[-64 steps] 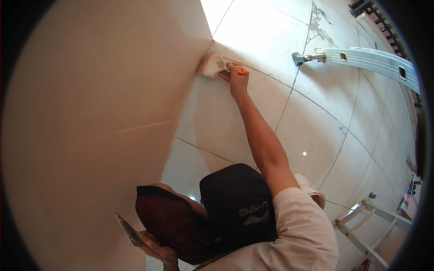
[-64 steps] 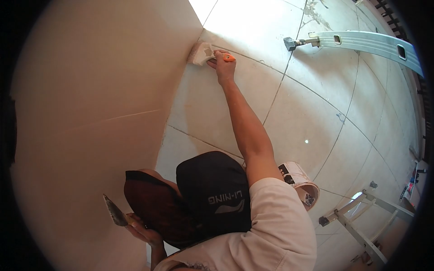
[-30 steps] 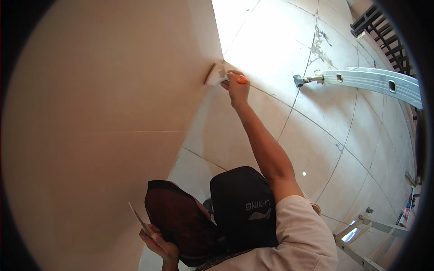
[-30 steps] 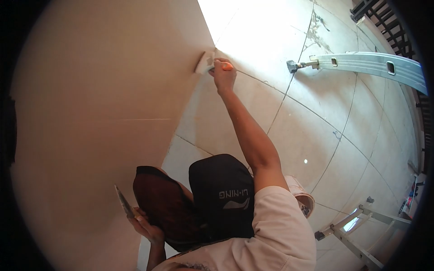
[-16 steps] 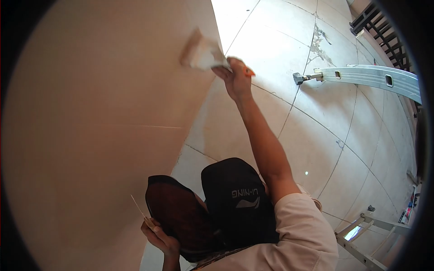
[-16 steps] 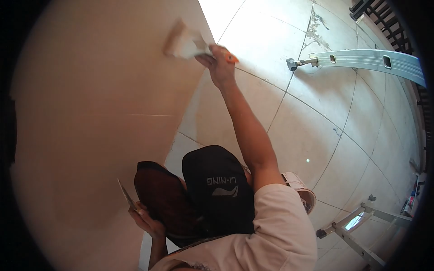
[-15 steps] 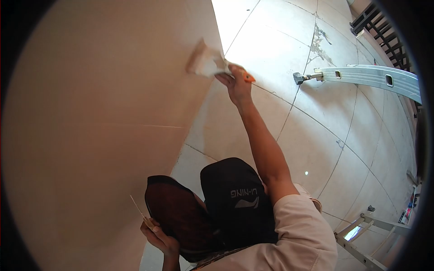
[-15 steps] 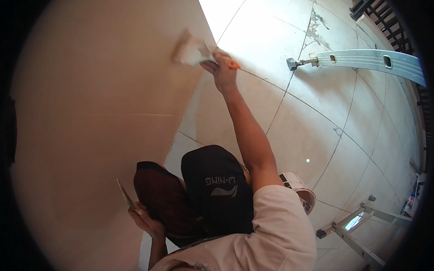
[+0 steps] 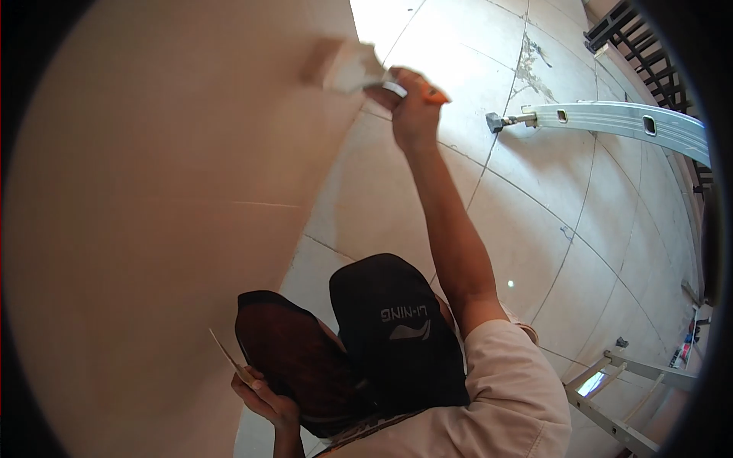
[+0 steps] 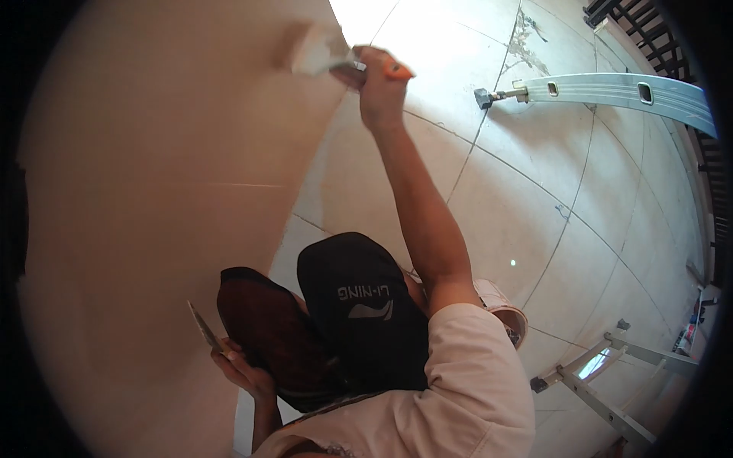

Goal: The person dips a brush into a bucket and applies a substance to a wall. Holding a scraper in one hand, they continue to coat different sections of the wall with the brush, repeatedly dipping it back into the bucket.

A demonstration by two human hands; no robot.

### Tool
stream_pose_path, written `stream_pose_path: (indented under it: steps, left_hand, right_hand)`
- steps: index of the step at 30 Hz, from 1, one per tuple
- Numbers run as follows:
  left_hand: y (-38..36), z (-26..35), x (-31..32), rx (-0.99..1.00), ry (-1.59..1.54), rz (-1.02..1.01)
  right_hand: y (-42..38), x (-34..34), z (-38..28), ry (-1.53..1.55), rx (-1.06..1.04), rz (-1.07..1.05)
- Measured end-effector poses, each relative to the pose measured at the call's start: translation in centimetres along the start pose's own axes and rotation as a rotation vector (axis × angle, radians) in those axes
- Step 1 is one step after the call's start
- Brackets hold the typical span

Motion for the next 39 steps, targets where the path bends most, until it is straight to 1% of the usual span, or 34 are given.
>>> stream_pose_path:
  steps: [2,3,5,6,8,10,11,14,15,18,20,21,22,24,25,26,28,32,34,37,39]
  left_hand:
    - [0.0,-0.1,-0.1,-0.012,0.001,-0.004]
    - [0.1,0.0,0.0,-0.009,0.01,-0.008]
    - [0.5,0.0,0.1,-0.008,0.021,-0.007]
    - [0.4,-0.4,0.1,-0.017,0.021,-0.002]
    - [0.0,-1.4,-0.4,-0.028,0.035,-0.007]
    - [-0.5,-2.3,-0.8,-0.029,0.054,-0.003]
    - [-0.7,-2.1,-0.7,-0.037,0.04,0.008]
    - [-0.5,-1.4,-0.8,-0.044,0.031,0.032]
    - [-0.4,-1.4,-0.7,-0.046,0.039,0.041]
    - [-0.2,-1.7,-0.4,-0.035,0.027,0.07]
    - [-0.4,-1.6,-0.3,-0.045,0.024,0.056]
    - [-0.2,-1.6,0.0,-0.048,0.024,0.042]
    - [0.1,-1.6,-0.1,-0.043,0.023,0.028]
    - [0.2,-1.7,-0.2,-0.026,0.03,-0.003]
    - [0.2,-1.7,-0.2,-0.021,0.031,-0.017]
    - [0.3,-1.4,-0.1,-0.026,0.026,-0.014]
    - [0.4,-0.6,0.1,-0.041,0.02,-0.009]
    - [0.2,-1.3,-0.1,0.005,-0.015,0.002]
    - [0.3,-0.6,-0.1,0.032,0.008,-0.004]
    - [0.0,-0.6,-0.3,-0.001,0.035,-0.011]
    - [-0.1,-0.2,-0.2,-0.011,0.023,0.0]
  right_hand:
    - [0.7,0.7,-3.0,0.087,-0.091,0.015]
    - [1.4,-0.5,-2.2,0.004,-0.076,0.056]
    - [2.6,-4.1,1.4,-0.152,-0.049,0.131]
    - [2.3,-5.7,3.4,-0.283,-0.033,0.147]
    - [1.6,-9.3,8.8,-0.518,0.086,0.208]
    - [0.8,-11.0,12.8,-0.609,0.146,0.213]
    - [0.3,-10.8,13.9,-0.653,0.181,0.21]
    - [-1.4,-9.1,16.7,-0.539,0.226,0.216]
    - [-2.0,-7.6,15.8,-0.554,0.252,0.19]
    - [-3.7,-2.6,7.2,-0.069,0.162,0.089]
    - [-4.4,-0.6,2.2,0.09,0.085,-0.007]
    - [-4.3,-0.2,1.7,0.123,0.089,-0.065]
    - [-4.2,-0.5,2.7,0.205,0.126,-0.041]
    - [-3.6,-2.1,7.0,0.375,0.187,-0.009]
    - [-3.9,-3.6,9.9,0.372,0.231,0.009]
    - [-4.8,-4.6,11.9,0.279,0.227,0.012]
    - [-6.1,-7.8,14.6,0.184,0.314,0.104]
    - [-6.8,-12.2,16.3,-0.214,0.349,0.171]
    - [-6.5,-12.4,16.8,-0.38,0.329,0.185]
    - [-5.7,-9.9,17.2,-0.633,0.271,0.138]
    - [-5.0,-7.3,16.2,-0.584,0.304,0.172]
Point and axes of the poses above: each hand's wrist, its own y-axis towards the middle knuckle, its own x-axis out of the palm, z = x × y, the point moved 6 cm from there along y, towards the middle knuckle, and after that the axes turned 6 degrees about -y, right-handed, at the moved point
